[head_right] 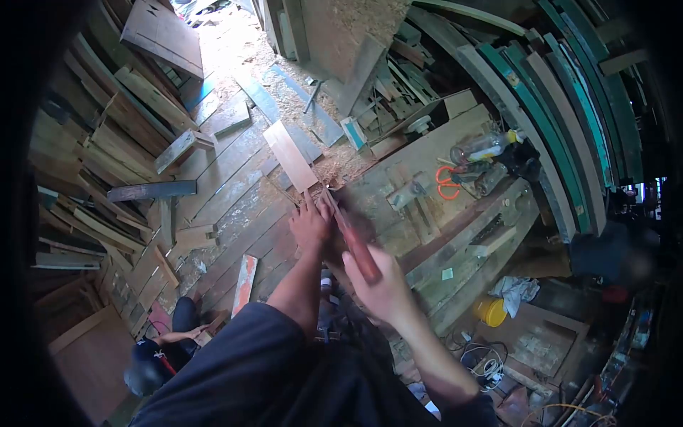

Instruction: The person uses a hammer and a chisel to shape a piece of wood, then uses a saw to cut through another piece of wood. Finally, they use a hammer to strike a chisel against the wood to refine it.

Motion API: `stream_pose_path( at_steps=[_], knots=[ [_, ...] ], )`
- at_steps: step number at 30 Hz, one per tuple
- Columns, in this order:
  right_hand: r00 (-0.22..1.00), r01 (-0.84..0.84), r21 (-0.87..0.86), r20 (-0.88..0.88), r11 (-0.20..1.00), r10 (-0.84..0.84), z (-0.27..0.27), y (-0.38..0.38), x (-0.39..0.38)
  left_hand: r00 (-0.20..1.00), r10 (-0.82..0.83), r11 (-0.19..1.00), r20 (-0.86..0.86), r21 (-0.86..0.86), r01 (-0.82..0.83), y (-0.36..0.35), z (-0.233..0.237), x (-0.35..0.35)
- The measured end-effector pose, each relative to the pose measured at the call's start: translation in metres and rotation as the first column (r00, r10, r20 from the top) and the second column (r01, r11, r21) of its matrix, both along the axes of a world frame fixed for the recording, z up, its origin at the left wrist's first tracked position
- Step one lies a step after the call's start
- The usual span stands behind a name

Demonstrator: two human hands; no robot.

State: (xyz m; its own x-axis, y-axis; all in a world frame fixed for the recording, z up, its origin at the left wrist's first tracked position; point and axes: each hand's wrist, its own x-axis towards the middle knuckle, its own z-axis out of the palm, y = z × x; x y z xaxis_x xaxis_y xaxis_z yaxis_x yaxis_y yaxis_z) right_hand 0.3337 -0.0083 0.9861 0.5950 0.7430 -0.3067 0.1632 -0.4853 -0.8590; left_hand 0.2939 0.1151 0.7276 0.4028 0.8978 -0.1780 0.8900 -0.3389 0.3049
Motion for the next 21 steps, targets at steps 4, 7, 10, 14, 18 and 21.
stream_pose_path(
  at_steps=[4,7,10,14,18,21],
  knots=[
    [0.998,-0.02,-0.117,0.049,0.993,0.026,0.062,-0.034,-0.024,1.0,-0.006,1.0,-0.004,0.015,0.006,0.001,0.002,0.0],
    [0.999,-0.009,-0.092,0.033,0.996,0.012,0.008,-0.016,-0.013,1.0,0.012,0.999,0.022,0.047,-0.014,0.0,0.003,0.001],
    [0.994,0.02,0.235,0.097,0.972,-0.044,-0.096,0.052,0.018,1.0,0.01,1.0,0.025,0.01,-0.01,0.002,0.003,0.0],
    [0.953,0.196,0.017,-0.237,0.98,-0.186,-0.099,0.068,0.044,1.0,0.013,1.0,-0.004,0.024,-0.013,0.002,0.004,0.002],
    [0.966,0.199,0.03,-0.175,0.98,-0.191,-0.057,-0.014,0.011,1.0,-0.005,0.995,-0.007,-0.1,0.004,0.004,0.015,0.001],
    [0.973,0.198,-0.039,-0.109,0.979,-0.201,0.033,-0.055,-0.032,1.0,-0.005,0.999,0.003,-0.038,0.005,0.001,0.007,0.001]
  ],
)
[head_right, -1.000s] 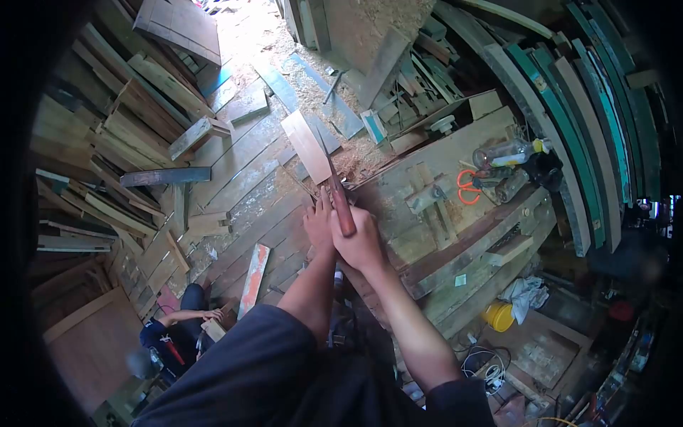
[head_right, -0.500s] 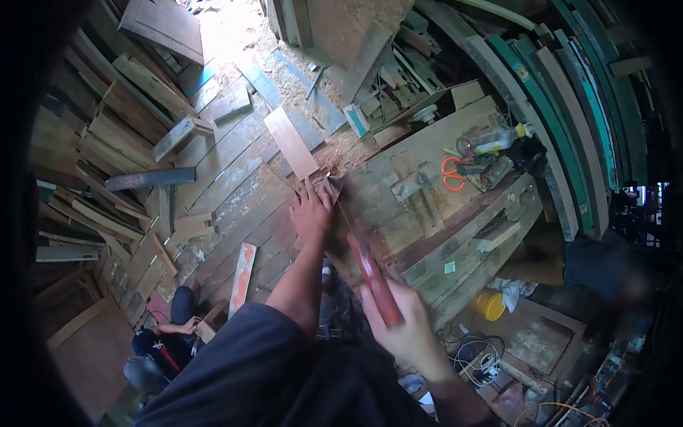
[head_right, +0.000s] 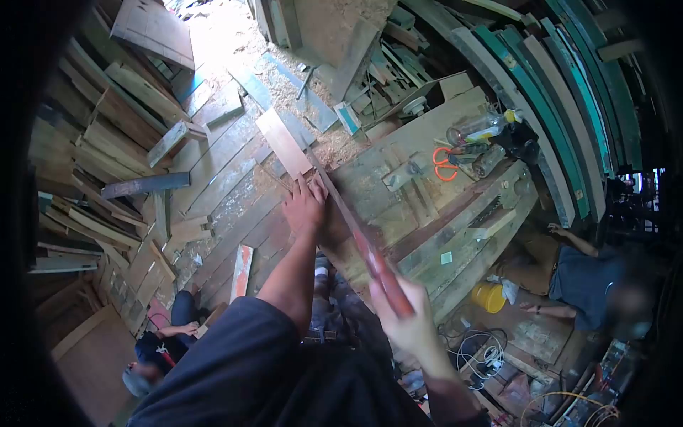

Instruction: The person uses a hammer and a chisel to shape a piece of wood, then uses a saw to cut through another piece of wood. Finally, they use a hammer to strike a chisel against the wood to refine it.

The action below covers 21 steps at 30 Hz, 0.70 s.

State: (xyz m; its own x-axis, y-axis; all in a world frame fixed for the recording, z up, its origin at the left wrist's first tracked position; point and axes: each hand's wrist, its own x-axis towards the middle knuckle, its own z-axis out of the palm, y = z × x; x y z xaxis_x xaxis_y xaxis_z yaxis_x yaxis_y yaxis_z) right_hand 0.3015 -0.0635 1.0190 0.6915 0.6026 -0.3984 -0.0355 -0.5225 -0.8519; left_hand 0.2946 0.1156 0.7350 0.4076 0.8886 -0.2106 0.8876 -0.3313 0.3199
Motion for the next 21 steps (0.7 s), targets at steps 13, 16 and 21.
stream_pose_path(
  at_steps=[13,16,21],
  knots=[
    [0.951,-0.164,0.211,0.292,0.964,0.098,-0.134,0.096,0.035,1.0,-0.014,0.998,-0.011,0.061,0.014,0.002,-0.009,0.0],
    [0.999,-0.035,0.107,0.036,0.994,0.031,-0.09,0.016,0.014,0.999,0.016,0.997,0.036,0.069,-0.018,0.001,-0.006,0.002],
    [0.976,-0.099,-0.078,0.185,0.992,0.111,0.003,-0.066,-0.04,0.999,0.021,0.996,0.042,0.083,-0.024,-0.001,-0.002,0.001]
  ],
)
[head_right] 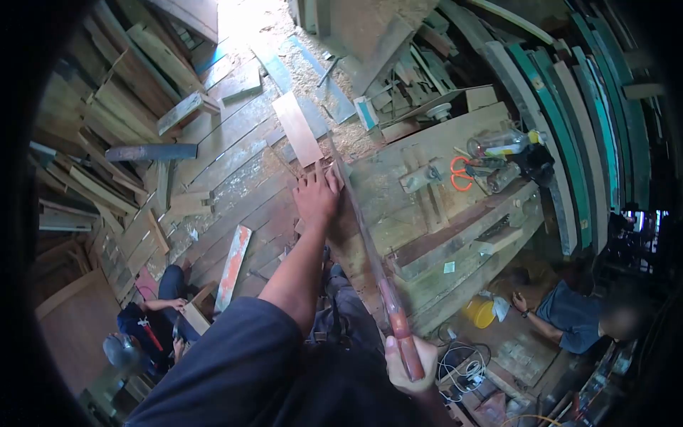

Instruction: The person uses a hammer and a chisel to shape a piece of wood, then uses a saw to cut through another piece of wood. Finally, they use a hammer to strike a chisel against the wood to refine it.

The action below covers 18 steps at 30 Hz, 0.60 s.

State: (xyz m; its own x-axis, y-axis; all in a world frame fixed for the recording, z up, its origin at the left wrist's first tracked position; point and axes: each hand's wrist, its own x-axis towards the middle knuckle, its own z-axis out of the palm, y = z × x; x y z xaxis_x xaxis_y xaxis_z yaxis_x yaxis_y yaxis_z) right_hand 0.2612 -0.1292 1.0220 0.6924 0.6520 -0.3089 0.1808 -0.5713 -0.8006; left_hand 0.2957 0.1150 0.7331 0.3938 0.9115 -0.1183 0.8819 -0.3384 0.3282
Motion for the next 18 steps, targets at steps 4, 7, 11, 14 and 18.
stream_pose_path(
  at_steps=[4,7,11,14,18],
  knots=[
    [0.996,-0.088,0.094,0.042,0.992,0.084,-0.075,0.068,0.032,0.999,-0.019,0.999,-0.029,0.025,0.02,0.001,0.002,-0.001],
    [0.98,-0.184,0.25,0.117,0.951,0.159,-0.159,0.159,0.069,1.0,-0.019,0.993,0.025,-0.116,0.022,-0.001,-0.009,-0.004],
    [0.991,-0.106,0.31,0.106,0.945,0.077,-0.151,0.137,0.071,1.0,-0.023,0.992,0.001,-0.122,0.023,0.001,0.0,-0.004],
    [0.99,0.084,0.117,-0.119,0.99,-0.07,-0.098,0.04,0.034,1.0,0.009,0.993,0.009,-0.119,-0.007,0.002,-0.002,0.002],
    [0.989,-0.053,-0.027,0.134,0.998,0.056,-0.032,-0.031,-0.012,1.0,0.008,0.996,0.027,-0.091,-0.006,0.002,0.001,0.003]
  ],
)
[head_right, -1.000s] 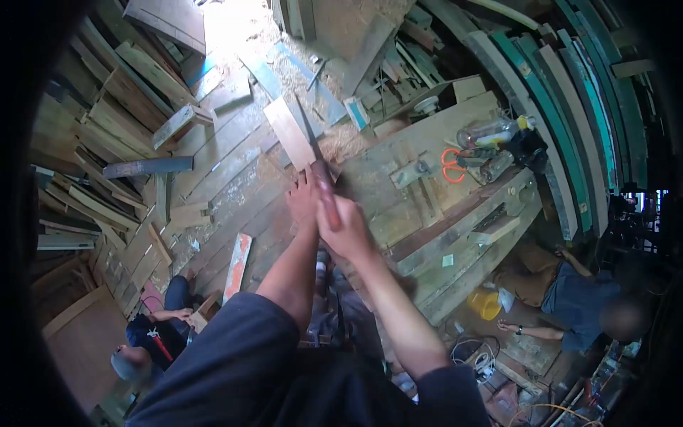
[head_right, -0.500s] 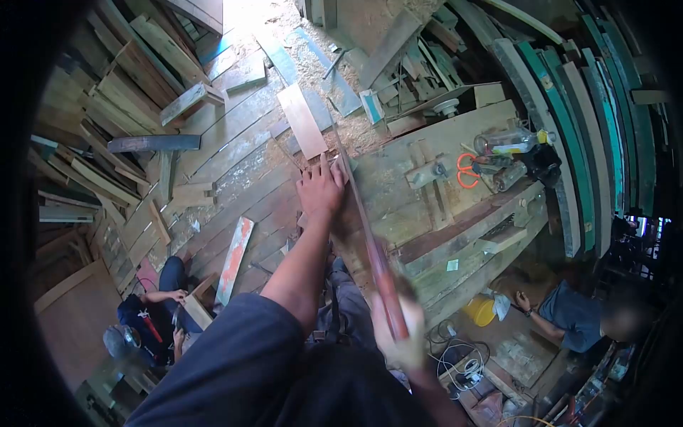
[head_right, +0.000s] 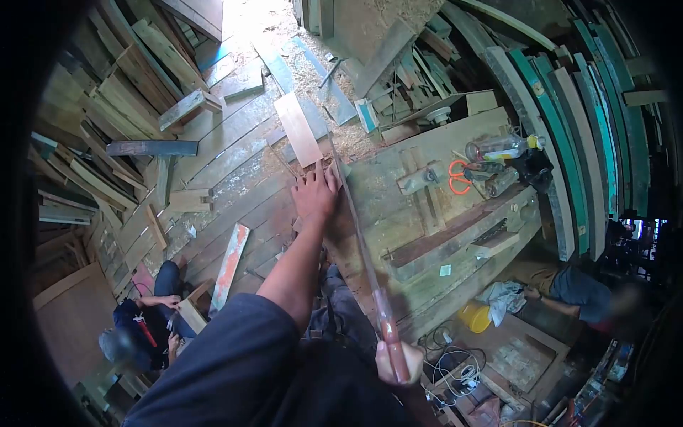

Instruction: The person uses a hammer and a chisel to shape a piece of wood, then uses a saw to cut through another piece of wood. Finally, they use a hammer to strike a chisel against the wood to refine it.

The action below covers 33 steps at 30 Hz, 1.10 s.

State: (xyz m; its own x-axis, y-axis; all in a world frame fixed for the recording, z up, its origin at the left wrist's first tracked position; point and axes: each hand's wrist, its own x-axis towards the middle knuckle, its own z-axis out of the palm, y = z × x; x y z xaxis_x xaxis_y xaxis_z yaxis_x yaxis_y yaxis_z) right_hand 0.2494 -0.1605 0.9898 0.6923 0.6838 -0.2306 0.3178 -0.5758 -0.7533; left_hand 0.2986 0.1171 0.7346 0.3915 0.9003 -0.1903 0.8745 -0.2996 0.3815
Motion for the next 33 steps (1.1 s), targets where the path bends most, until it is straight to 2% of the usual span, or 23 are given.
stream_pose_path(
  at_steps=[1,3,4,5,6,7,8,9,12,13,14,15,16,18,20,21,23,25,28,30,31,32,33],
  knots=[
    [1.0,0.003,0.001,-0.003,1.0,-0.003,-0.003,0.006,0.002,1.0,-0.005,1.0,-0.002,-0.005,0.005,0.0,0.0,0.0],
    [1.0,-0.021,0.121,0.006,0.992,0.021,-0.019,0.038,0.012,1.0,-0.009,1.0,-0.011,-0.01,0.008,0.001,-0.001,-0.001],
    [0.995,-0.073,0.136,0.076,0.988,0.064,-0.039,0.062,0.028,0.999,-0.025,1.0,-0.038,-0.013,0.024,0.002,-0.002,-0.001],
    [0.998,-0.002,0.212,-0.061,0.977,0.015,-0.064,0.09,0.044,0.997,-0.04,0.999,-0.063,-0.017,0.039,0.001,-0.003,-0.002],
    [0.988,0.002,0.134,-0.155,0.991,0.019,-0.091,0.116,0.061,0.997,-0.036,0.999,-0.064,-0.014,0.035,0.0,-0.003,-0.003],
    [0.984,-0.081,0.331,-0.125,0.94,0.129,-0.125,0.15,0.076,0.998,-0.038,0.999,-0.047,-0.004,0.038,0.001,-0.003,-0.004],
    [0.986,-0.153,0.335,-0.008,0.93,0.165,-0.129,0.184,0.084,0.999,-0.043,0.999,-0.027,0.01,0.043,0.003,-0.004,-0.004],
    [0.988,-0.146,0.285,-0.005,0.948,0.154,-0.126,0.202,0.087,0.998,-0.057,0.998,-0.022,0.001,0.057,0.007,-0.003,-0.004],
    [0.994,-0.113,0.351,0.033,0.93,0.108,-0.124,0.172,0.084,0.998,-0.011,0.999,-0.058,-0.031,0.009,0.004,0.0,0.001],
    [0.988,-0.039,0.303,-0.13,0.952,0.082,-0.119,0.137,0.075,0.999,0.001,1.0,-0.039,-0.001,-0.001,0.002,-0.001,0.001],
    [0.992,-0.003,0.256,-0.119,0.967,0.034,-0.103,0.103,0.06,0.999,0.003,1.0,-0.04,-0.004,-0.003,0.003,-0.002,0.003],
    [0.996,-0.022,0.188,-0.085,0.982,0.039,-0.077,0.072,0.045,0.999,0.002,1.0,-0.038,0.03,-0.001,0.001,-0.004,0.002],
    [0.998,-0.055,0.25,0.022,0.967,0.051,-0.061,0.047,0.029,0.999,0.006,0.998,-0.037,0.065,-0.003,0.001,-0.007,0.001],
    [0.988,-0.127,0.091,0.1,0.988,0.118,-0.028,0.009,0.005,0.999,0.016,0.998,-0.049,0.067,-0.012,0.001,-0.007,0.0],
    [0.989,-0.123,0.016,0.079,0.992,0.121,-0.017,0.019,0.001,0.998,-0.005,0.997,-0.055,0.072,0.009,0.002,-0.005,0.004],
    [0.991,-0.126,0.121,0.06,0.985,0.119,-0.02,0.041,0.01,0.999,-0.002,0.998,-0.041,0.066,0.004,0.003,-0.004,0.004],
    [0.989,-0.14,0.189,-0.009,0.972,0.144,-0.045,0.09,0.035,1.0,0.008,0.999,-0.028,0.035,-0.007,0.002,-0.003,0.001],
    [0.995,-0.06,0.379,-0.054,0.923,0.087,-0.106,0.14,0.063,1.0,-0.007,1.0,-0.025,0.012,0.008,0.003,-0.003,0.003],
    [0.994,-0.105,0.366,0.018,0.925,0.105,-0.127,0.196,0.082,0.993,-0.068,0.998,-0.097,-0.004,0.068,0.01,-0.015,-0.001],
    [0.996,-0.09,0.429,0.042,0.899,0.08,-0.129,0.174,0.078,0.981,-0.099,0.992,-0.169,-0.093,0.084,0.009,-0.015,0.0],
    [0.995,-0.09,0.486,0.071,0.869,0.063,-0.127,0.159,0.074,0.995,-0.043,0.997,-0.093,-0.063,0.037,0.003,0.006,0.001],
    [0.991,0.087,0.442,-0.132,0.893,-0.032,-0.112,0.13,0.059,0.995,-0.052,0.998,-0.082,-0.049,0.048,0.009,0.008,0.007],
    [0.995,0.04,0.392,-0.096,0.919,-0.003,-0.09,0.096,0.049,0.995,-0.047,0.999,-0.082,-0.01,0.047,0.009,0.005,0.007]
  ],
)
